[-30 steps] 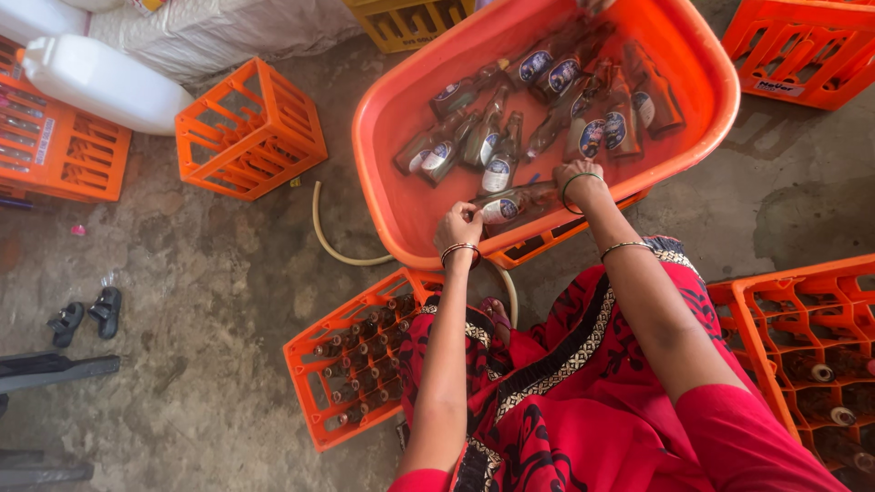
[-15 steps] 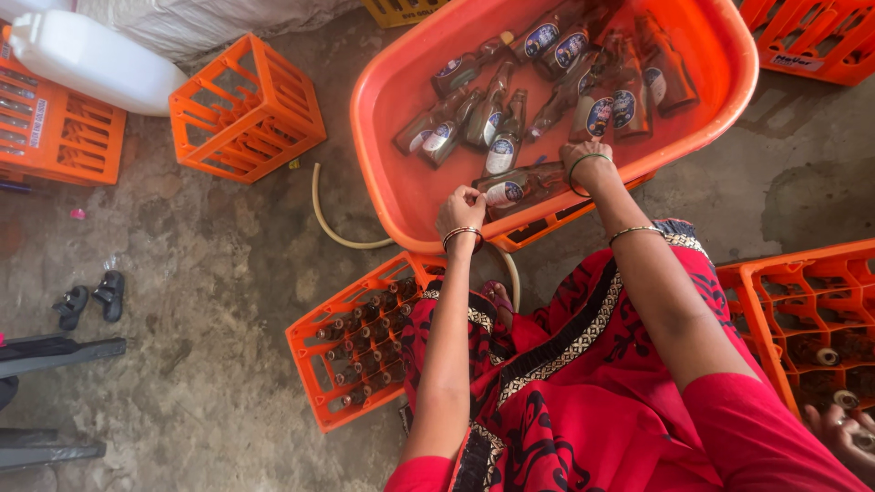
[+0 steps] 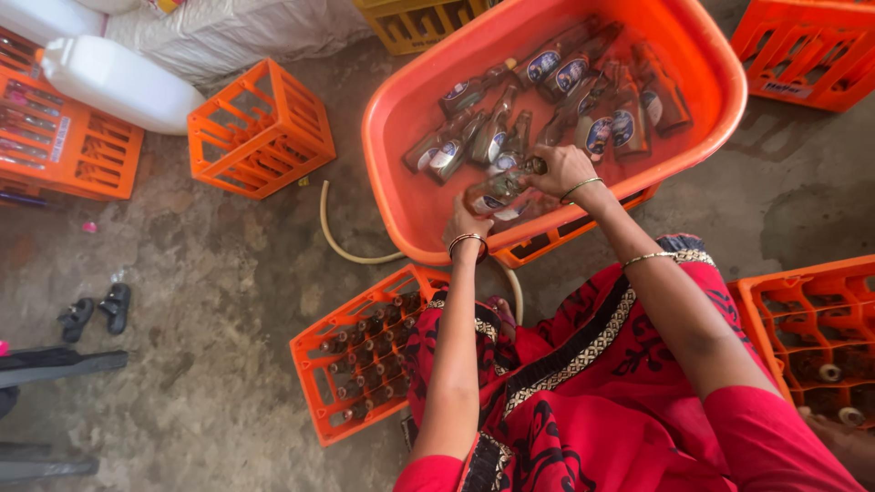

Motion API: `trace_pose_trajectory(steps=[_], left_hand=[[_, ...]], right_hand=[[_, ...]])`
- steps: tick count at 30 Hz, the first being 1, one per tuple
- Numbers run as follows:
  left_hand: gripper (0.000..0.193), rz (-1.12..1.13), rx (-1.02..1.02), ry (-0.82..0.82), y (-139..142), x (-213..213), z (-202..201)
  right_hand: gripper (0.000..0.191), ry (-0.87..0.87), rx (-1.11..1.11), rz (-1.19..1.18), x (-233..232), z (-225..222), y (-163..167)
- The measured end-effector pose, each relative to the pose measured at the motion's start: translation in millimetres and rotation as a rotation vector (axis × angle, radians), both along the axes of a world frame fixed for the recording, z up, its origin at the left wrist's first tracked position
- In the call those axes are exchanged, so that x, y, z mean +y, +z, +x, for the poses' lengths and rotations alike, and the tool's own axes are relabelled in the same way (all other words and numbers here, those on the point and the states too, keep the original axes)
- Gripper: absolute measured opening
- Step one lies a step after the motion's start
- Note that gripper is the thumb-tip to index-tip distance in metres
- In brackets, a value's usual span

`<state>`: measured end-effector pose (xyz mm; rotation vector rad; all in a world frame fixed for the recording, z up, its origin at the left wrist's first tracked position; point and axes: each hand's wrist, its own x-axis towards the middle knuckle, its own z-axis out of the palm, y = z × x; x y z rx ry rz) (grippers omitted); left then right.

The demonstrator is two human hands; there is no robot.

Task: The person washes glass bottles by hand in a large orange basin filled with water. They repeatedly pick up bottles, rinse them, and place them into an orange crate on the floor.

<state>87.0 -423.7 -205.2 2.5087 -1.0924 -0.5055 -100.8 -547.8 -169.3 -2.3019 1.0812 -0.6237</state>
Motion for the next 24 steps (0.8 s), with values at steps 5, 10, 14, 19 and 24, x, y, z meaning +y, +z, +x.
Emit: trace_pose_trajectory(steps=[5,10,14,19,24], left_hand=[[0.098,-0.302,0.001,0.085,12,-8,-12],[0.075,-0.306,-0.105,0.09,8,-14,-19],[0.064,-0.396,-0.121,0.101,-1,-22,-22],[0.061,-0.439,-0.069,0.089,-3,-35,-25],[0.071,-0.506,-0.148,0.023,-2,-42,-33]], right_hand=[[0.044,0.118,-0.163,0.067,-16,-22,22],[0.05,0.238,-0.088,0.161,-23,-33,25],[0.046,0.345,-0.245,-0.07,-29,-34,27],[0.048,0.213,0.016,-0.05,-40,-39,26],[0.048,0.171,0.249,-0.033,-48,-41,17]])
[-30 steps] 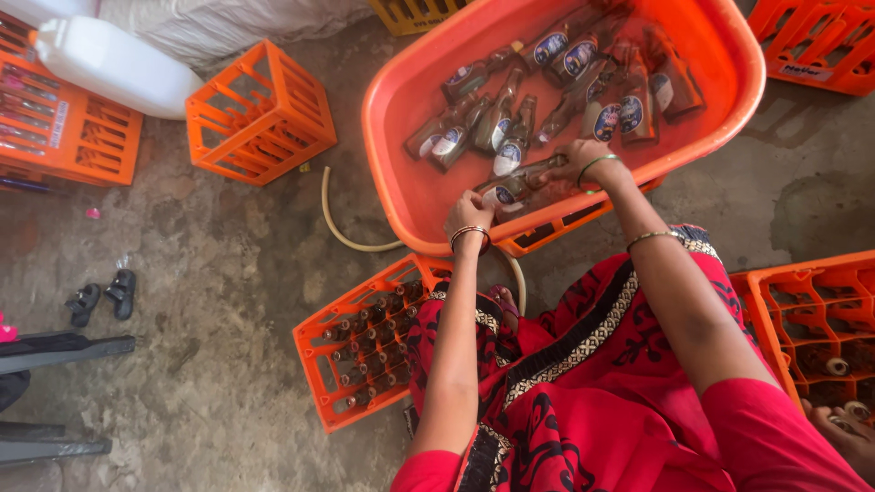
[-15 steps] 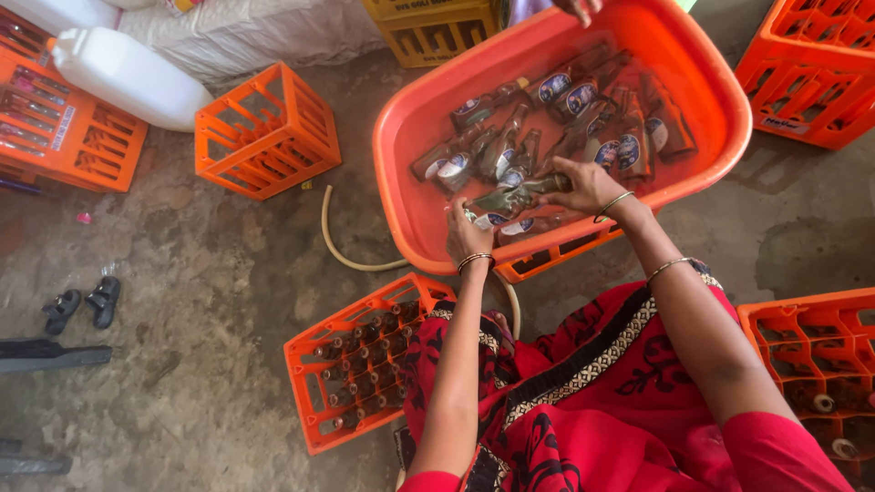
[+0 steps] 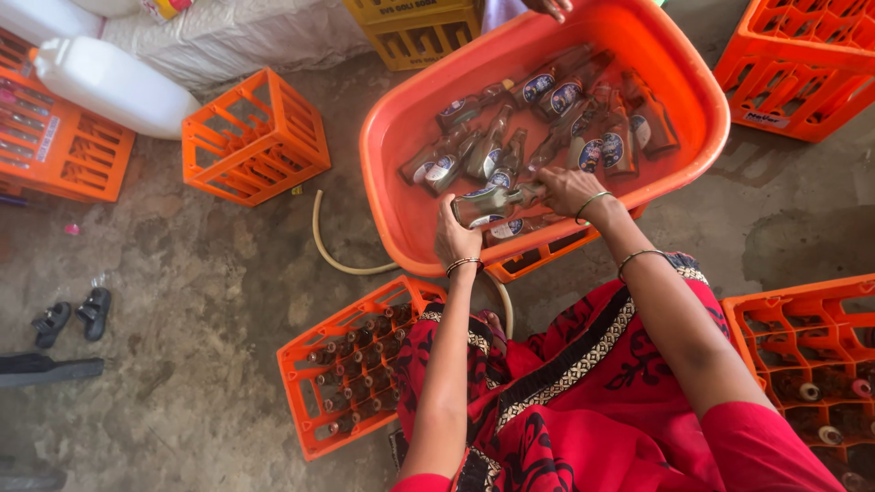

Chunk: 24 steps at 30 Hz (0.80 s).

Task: The person washes glass bottles by hand in a large orange basin filled with water. They repeatedly pick up bottles, rinse them, and place them into an orange crate on the floor.

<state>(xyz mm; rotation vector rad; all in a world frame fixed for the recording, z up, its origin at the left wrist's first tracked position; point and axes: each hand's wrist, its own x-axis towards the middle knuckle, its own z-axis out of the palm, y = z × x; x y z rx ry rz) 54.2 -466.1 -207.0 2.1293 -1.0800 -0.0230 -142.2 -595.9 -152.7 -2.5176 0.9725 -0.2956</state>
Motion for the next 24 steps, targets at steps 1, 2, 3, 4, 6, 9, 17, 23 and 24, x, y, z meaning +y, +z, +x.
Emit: trace_pose_trajectory(steps=[1,2,3,4,6,9,17,23,24], left_hand=[[0.072,0.024,-0.018,0.007,0,-2,-1],[0.074,0.047,-0.035,0.014,0,-4,-1],[0.074,0.054,-0.037,0.005,-1,-5,-1],[0.074,0.06,-0.039,-0.002,-1,-6,0],[0.074,0.076,-0.031,0.0,-3,-8,0],[0.072,0.08,-0.016,0.002,-3,-12,-3],[0.074,0.096,-0.021,-0.01,1,-22,-4],[0.075,0.035,-0.002,-0.057,-6,-29,-3],[0.075,0.05,0.008,-0.062,-7,-29,-3]], right_hand=[[0.047,0.019,0.029,-0.012,-1,1,-2],[0.045,0.012,0.061,0.0,-3,2,-4],[0.044,0.006,0.095,0.014,-4,3,-5],[0.042,0.003,0.13,0.027,-4,4,-6],[0.043,0.006,0.196,0.009,-6,4,-6],[0.044,-0.008,0.2,0.0,-9,2,-1],[0.05,-0.015,0.196,0.003,-17,1,2],[0.052,0.0,0.249,0.009,-33,-4,-24],[0.053,-0.004,0.238,0.029,-35,-5,-28]])
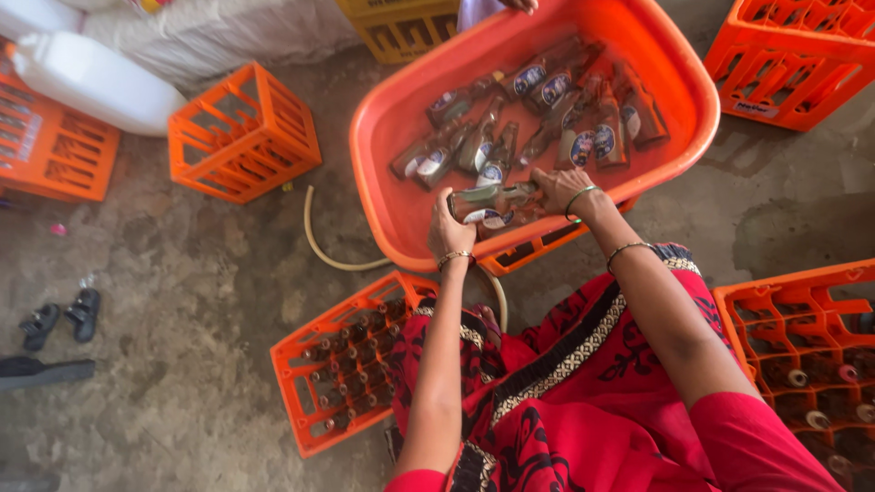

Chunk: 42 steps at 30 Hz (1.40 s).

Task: The person washes glass bottles by hand in a large orange basin filled with water. They repeatedly pick up bottles, rinse them, and place them into an orange crate on the floor.

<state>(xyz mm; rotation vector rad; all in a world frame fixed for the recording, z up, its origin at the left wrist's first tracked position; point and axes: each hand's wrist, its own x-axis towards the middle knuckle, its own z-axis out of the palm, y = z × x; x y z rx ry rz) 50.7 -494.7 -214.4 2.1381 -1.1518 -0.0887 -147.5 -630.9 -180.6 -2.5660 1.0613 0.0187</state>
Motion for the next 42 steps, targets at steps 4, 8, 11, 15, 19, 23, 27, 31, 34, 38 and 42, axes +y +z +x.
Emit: trace_pose_trajectory(steps=[4,8,11,15,19,23,27,31,34,38,42], left_hand=[[0.074,0.043,0.023,-0.015,0,2,-3],[0.075,0.059,0.013,-0.027,4,2,-8],[0.073,0.072,0.009,-0.039,7,3,-12],[0.077,0.076,0.024,-0.086,11,7,-18],[0.079,-0.032,-0.01,-0.14,17,15,-23],[0.079,-0.076,-0.026,-0.167,19,22,-27],[0.077,-0.045,-0.028,-0.15,18,28,-28],[0.077,-0.053,-0.039,-0.163,17,35,-25],[0.078,-0.069,-0.049,-0.177,16,40,-23],[0.079,-0.11,-0.048,-0.192,15,46,-21],[0.079,-0.101,-0.04,-0.209,14,47,-21]], right_hand=[[0.046,0.019,0.033,0.003,-5,-5,-11],[0.053,-0.003,0.03,0.046,-7,-11,-14],[0.058,-0.014,0.025,0.058,-8,-17,-16],[0.057,-0.016,0.02,0.084,-13,-25,-21],[0.057,0.008,-0.046,0.146,-12,-28,-22],[0.056,-0.023,-0.017,0.182,-4,-28,-22],[0.051,-0.044,-0.019,0.165,4,-29,-24],[0.045,-0.031,-0.006,0.111,8,-26,-29],[0.046,-0.047,-0.011,0.122,13,-24,-31],[0.04,-0.062,0.021,0.133,19,-22,-30],[0.042,-0.072,0.05,0.173,20,-21,-29]])
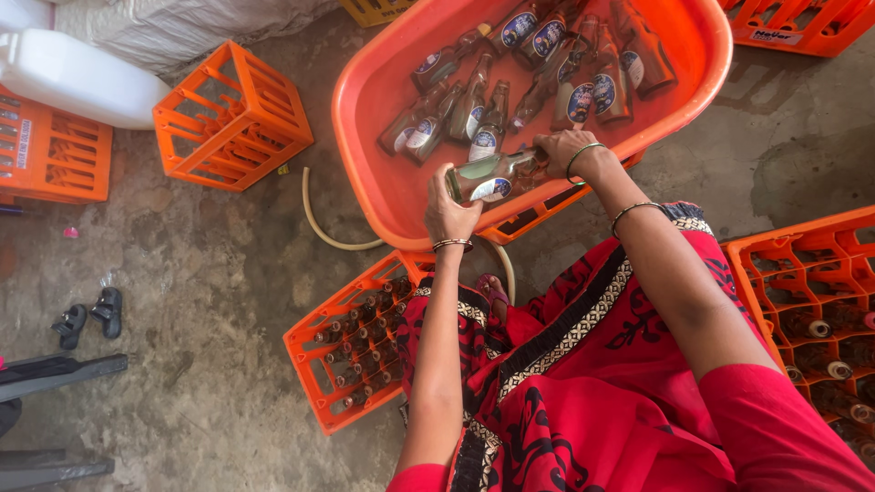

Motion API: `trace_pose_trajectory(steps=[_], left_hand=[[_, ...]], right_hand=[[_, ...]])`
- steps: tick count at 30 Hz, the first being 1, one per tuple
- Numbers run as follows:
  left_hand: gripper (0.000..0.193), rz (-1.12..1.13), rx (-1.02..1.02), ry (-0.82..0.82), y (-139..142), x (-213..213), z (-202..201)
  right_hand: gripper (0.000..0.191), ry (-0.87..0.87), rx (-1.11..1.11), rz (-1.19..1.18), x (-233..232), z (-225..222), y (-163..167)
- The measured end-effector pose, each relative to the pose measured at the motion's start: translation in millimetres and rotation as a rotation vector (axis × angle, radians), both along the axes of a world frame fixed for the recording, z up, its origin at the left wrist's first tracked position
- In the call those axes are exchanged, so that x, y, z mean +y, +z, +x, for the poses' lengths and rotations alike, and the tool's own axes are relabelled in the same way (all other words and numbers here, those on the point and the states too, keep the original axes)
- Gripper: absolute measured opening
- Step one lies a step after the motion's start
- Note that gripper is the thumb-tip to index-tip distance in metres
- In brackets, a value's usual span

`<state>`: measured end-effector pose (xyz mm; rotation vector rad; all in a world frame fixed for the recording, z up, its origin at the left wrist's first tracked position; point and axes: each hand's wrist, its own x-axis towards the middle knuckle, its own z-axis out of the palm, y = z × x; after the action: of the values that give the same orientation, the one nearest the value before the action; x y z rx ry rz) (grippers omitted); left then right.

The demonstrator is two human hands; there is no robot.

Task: The person washes glass bottles by hand in a large orange basin filled with water. They repeatedly pick up bottles, rinse them, and place them into an orange crate on the floor.

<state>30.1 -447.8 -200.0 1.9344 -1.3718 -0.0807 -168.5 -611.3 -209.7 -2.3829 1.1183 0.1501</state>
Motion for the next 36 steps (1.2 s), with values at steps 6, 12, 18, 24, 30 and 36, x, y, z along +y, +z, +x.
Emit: trace_pose_trajectory(steps=[6,12,18,24,30,36], left_hand=[[0.079,0.035,0.037,0.002,-1,1,-2],[0.076,0.293,0.081,0.055,-3,-8,3],[0.093,0.673,0.13,0.011,-21,-20,21],[0.081,0.727,0.14,-0.022,-37,-19,25],[0.069,0.546,0.077,0.083,-32,-14,15],[0.025,0.3,0.056,0.137,-23,-2,-4]], right_hand=[[0.031,-0.009,-0.002,0.006,1,-3,0],[0.031,-0.046,0.101,0.02,2,-3,3],[0.036,-0.038,0.197,0.02,3,1,0],[0.042,-0.065,0.153,-0.038,13,3,5],[0.043,-0.141,0.168,-0.111,26,3,12],[0.056,0.03,0.449,-0.05,37,0,25]])
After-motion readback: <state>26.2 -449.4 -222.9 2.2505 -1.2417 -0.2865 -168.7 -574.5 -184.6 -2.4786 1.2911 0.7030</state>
